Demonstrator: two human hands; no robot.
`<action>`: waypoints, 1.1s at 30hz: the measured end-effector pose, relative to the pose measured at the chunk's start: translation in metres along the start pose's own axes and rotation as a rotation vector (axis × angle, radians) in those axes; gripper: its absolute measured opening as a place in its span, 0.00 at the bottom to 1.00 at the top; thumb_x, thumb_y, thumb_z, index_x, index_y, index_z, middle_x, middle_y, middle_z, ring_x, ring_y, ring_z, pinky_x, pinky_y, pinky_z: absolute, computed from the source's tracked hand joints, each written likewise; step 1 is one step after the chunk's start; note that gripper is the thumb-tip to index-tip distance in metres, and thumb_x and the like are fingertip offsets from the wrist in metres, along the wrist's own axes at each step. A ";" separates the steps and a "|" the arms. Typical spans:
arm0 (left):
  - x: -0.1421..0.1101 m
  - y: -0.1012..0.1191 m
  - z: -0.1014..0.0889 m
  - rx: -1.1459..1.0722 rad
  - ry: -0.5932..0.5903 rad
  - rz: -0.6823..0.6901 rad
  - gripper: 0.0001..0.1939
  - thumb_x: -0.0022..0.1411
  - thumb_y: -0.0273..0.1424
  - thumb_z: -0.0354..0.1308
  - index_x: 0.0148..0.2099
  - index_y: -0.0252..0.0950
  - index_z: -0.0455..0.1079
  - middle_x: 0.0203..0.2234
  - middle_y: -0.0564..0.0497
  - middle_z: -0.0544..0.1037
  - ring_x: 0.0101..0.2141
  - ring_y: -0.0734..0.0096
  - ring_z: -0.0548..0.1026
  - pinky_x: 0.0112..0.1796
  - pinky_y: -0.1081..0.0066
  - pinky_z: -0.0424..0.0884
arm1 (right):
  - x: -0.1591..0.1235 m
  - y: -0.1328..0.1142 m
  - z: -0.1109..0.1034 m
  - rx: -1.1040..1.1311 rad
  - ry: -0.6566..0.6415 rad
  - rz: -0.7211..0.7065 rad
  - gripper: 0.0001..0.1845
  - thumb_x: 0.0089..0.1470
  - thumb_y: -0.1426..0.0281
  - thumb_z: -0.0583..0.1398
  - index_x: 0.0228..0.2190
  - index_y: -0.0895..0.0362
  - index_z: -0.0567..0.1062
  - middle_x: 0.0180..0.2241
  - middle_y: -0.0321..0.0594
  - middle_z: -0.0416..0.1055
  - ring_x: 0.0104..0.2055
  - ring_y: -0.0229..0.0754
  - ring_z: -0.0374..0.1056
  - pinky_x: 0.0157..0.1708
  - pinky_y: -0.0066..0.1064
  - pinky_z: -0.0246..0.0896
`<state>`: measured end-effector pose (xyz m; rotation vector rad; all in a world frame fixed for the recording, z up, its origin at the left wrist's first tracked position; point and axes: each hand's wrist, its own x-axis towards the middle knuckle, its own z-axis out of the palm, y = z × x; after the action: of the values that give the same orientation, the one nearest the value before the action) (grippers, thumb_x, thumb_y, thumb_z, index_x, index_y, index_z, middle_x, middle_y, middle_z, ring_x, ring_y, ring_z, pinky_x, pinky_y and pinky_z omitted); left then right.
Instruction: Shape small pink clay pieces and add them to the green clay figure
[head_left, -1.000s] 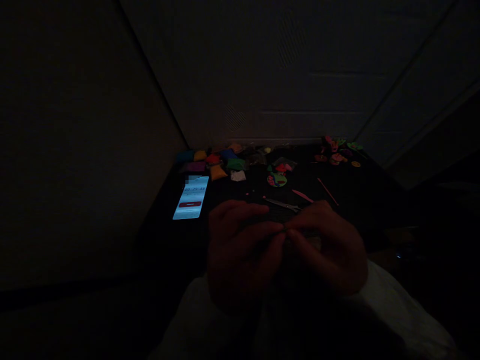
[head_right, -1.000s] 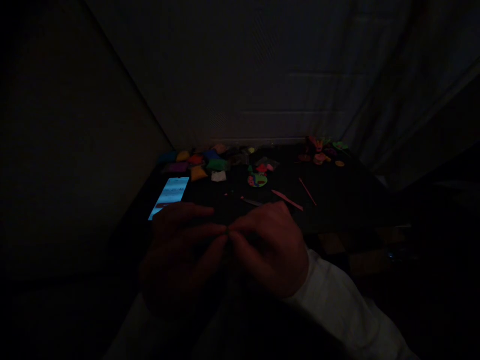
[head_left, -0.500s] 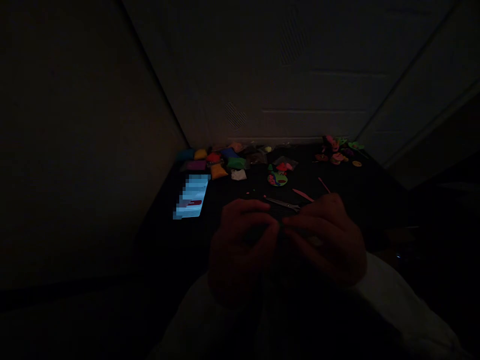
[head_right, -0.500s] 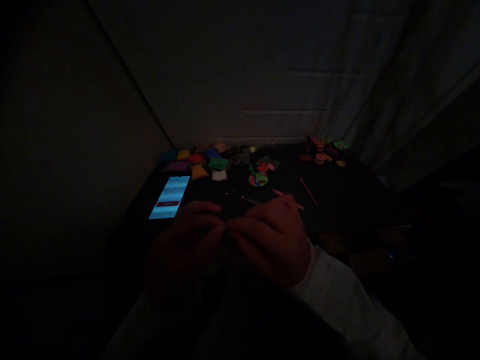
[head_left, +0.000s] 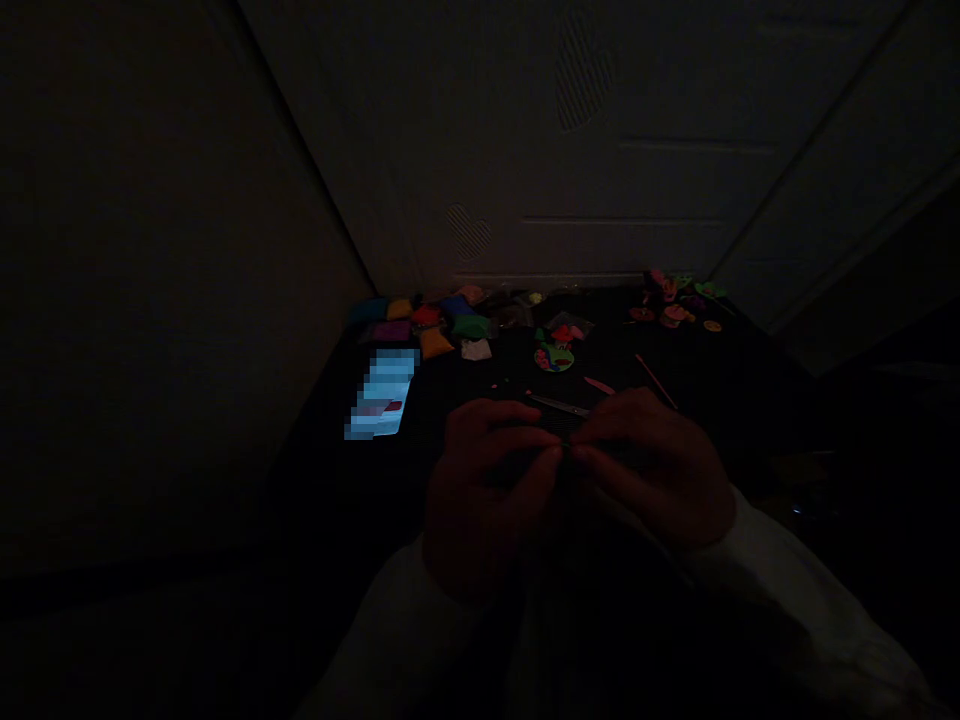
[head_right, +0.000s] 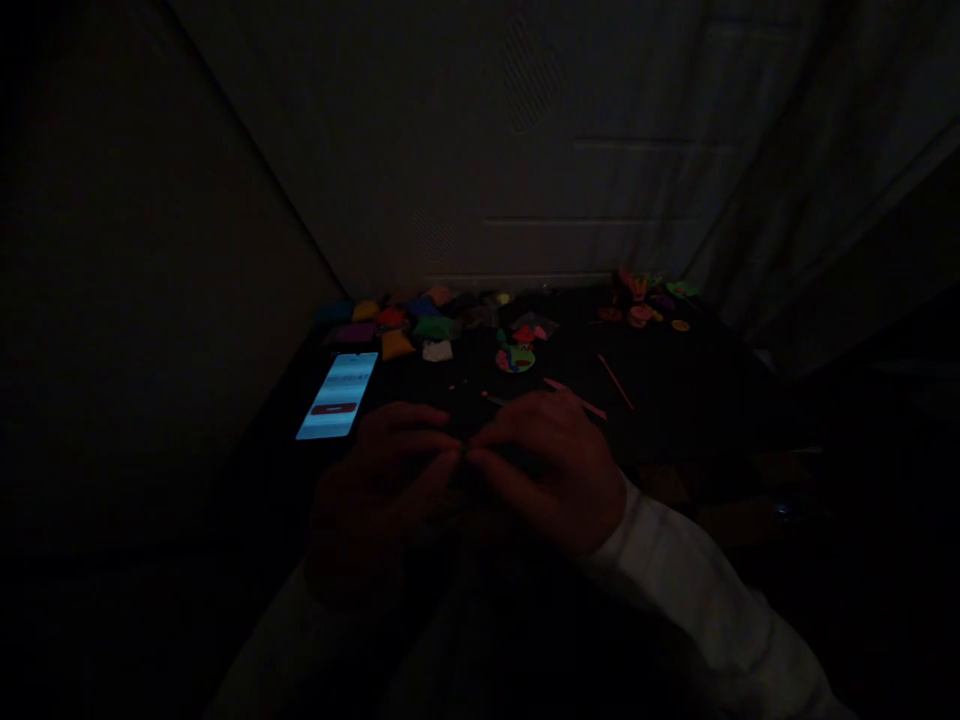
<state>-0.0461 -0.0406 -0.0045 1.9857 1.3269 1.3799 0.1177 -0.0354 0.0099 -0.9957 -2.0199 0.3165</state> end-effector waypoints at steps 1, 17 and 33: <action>0.000 -0.001 0.000 0.001 -0.002 0.002 0.05 0.47 0.27 0.56 0.30 0.40 0.69 0.34 0.53 0.70 0.40 0.71 0.67 0.42 0.67 0.65 | 0.000 0.002 0.001 0.007 -0.001 -0.003 0.05 0.43 0.70 0.58 0.28 0.56 0.71 0.28 0.38 0.68 0.33 0.37 0.63 0.35 0.33 0.57; 0.002 -0.009 0.007 0.031 -0.032 0.006 0.05 0.48 0.29 0.56 0.31 0.40 0.69 0.34 0.53 0.70 0.40 0.72 0.67 0.42 0.68 0.63 | 0.000 0.010 0.007 0.118 -0.029 0.085 0.04 0.44 0.72 0.57 0.28 0.57 0.70 0.28 0.37 0.67 0.33 0.36 0.62 0.34 0.31 0.57; 0.074 -0.109 0.056 0.611 -0.498 -0.013 0.12 0.49 0.38 0.52 0.37 0.44 0.69 0.37 0.53 0.72 0.41 0.61 0.64 0.39 0.60 0.57 | -0.008 0.117 0.058 -0.012 0.020 0.383 0.07 0.44 0.67 0.56 0.25 0.57 0.72 0.26 0.36 0.67 0.30 0.35 0.62 0.34 0.29 0.56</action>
<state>-0.0445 0.0859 -0.0714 2.4644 1.6136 0.4193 0.1375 0.0425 -0.0927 -1.3877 -1.8065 0.4948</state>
